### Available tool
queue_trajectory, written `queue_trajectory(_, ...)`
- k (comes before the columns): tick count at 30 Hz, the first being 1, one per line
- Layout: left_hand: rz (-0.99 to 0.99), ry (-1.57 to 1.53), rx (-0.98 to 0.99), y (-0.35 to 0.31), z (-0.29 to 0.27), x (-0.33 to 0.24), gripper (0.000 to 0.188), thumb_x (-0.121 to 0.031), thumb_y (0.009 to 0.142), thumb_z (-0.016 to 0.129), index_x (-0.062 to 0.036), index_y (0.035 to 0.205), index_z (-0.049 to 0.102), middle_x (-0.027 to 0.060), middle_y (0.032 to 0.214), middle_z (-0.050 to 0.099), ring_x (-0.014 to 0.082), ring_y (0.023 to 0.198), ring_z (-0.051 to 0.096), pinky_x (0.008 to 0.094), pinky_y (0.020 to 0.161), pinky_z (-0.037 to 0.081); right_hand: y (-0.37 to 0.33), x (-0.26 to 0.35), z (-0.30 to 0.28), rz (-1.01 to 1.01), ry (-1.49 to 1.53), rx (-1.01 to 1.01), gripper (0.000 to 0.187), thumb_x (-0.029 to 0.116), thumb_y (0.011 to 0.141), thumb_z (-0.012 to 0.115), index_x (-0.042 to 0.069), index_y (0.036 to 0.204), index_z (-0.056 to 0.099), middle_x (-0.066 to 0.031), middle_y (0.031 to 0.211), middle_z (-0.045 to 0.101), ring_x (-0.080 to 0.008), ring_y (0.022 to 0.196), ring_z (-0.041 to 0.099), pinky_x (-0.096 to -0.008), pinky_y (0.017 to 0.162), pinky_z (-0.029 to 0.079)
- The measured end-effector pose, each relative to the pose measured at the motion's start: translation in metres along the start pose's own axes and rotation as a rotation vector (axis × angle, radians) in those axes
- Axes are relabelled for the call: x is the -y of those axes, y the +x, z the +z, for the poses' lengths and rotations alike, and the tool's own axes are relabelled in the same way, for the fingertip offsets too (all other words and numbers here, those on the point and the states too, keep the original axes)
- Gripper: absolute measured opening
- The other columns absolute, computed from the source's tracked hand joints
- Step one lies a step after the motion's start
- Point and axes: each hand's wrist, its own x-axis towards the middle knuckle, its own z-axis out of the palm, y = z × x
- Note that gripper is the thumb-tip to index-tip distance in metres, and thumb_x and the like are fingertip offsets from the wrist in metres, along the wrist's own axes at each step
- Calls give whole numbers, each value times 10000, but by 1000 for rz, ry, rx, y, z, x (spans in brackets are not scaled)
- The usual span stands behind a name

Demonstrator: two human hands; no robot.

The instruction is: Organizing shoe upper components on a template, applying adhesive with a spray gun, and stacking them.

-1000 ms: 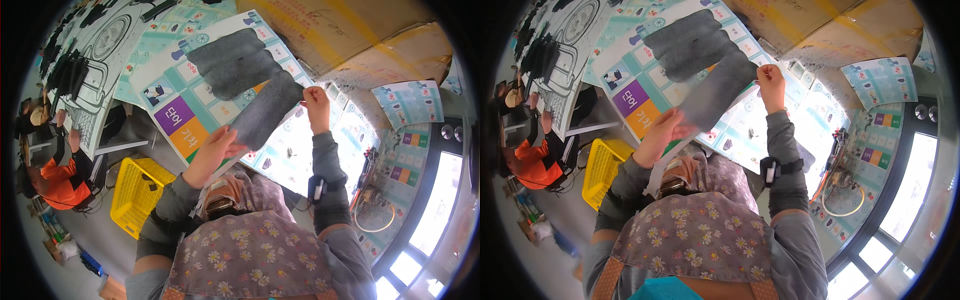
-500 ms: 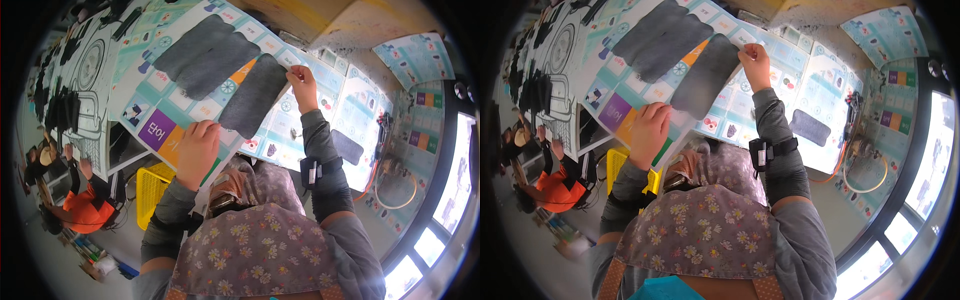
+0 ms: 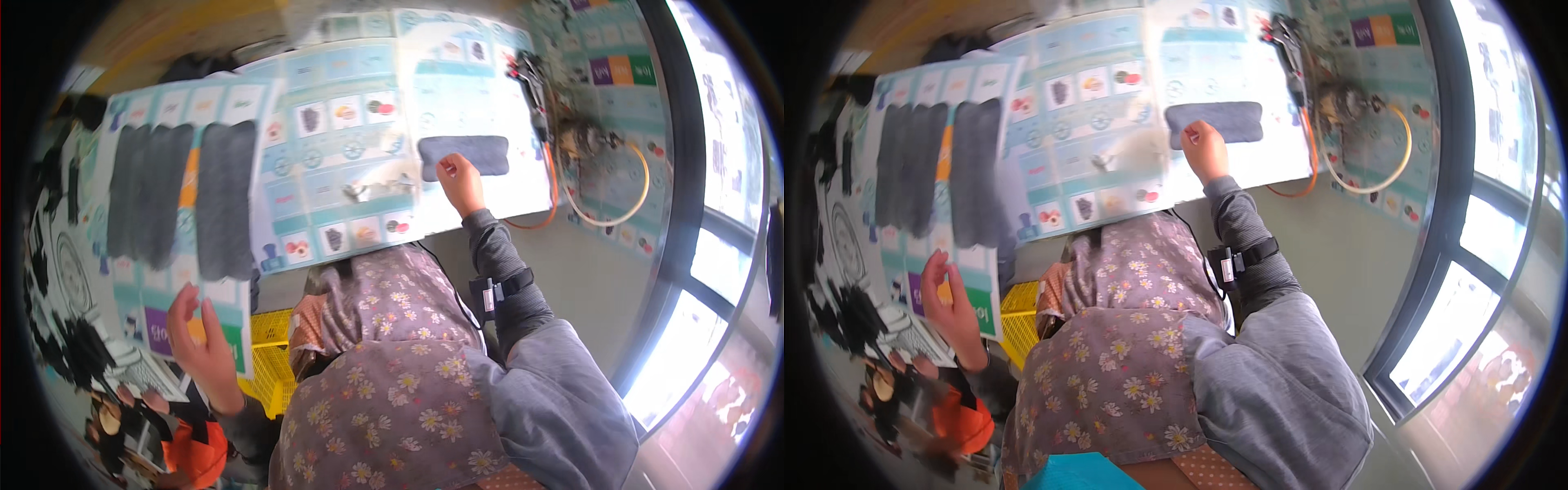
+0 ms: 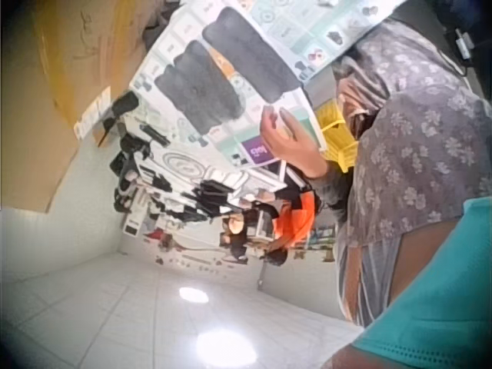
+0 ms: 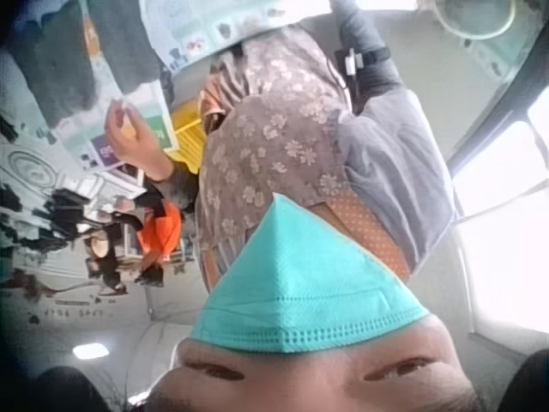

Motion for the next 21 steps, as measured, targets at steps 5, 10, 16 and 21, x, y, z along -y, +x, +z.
queue_trajectory(5, 131, -307, 506, 18, 35, -86, 285, -18, 834, 630, -6, 1116, 603, 127, 1047, 630, 255, 926, 600, 346, 830, 467, 12, -78, -59, -63, -460, -435, 76, 124, 782, 678, 62, 798, 637, -110, 865, 653, -317, 852, 602, -401, 764, 479)
queue_trajectory(10, 73, -482, 945, 35, 130, -123, 238, -59, 859, 615, -2, 1089, 617, 97, 1010, 654, 178, 897, 610, 289, 831, 463, 53, -81, -98, -327, -568, -341, 61, 104, 765, 673, 83, 820, 659, -94, 855, 644, -312, 829, 586, -410, 739, 470)
queue_trajectory(16, 113, -414, 570, 53, 277, -127, 134, -131, 868, 620, -21, 943, 640, 108, 864, 652, 261, 794, 620, 349, 709, 481, 67, -61, -95, -426, -488, -172, 83, 63, 772, 677, 61, 849, 646, -74, 872, 646, -295, 852, 587, -386, 753, 470)
queue_trajectory(21, 326, -204, 425, 70, 338, -140, 106, -135, 853, 629, -41, 899, 649, 84, 843, 637, 268, 806, 606, 361, 702, 482, 51, -60, -78, -518, -439, -88, 111, 71, 739, 695, 87, 834, 640, -43, 850, 632, -275, 808, 576, -386, 718, 466)
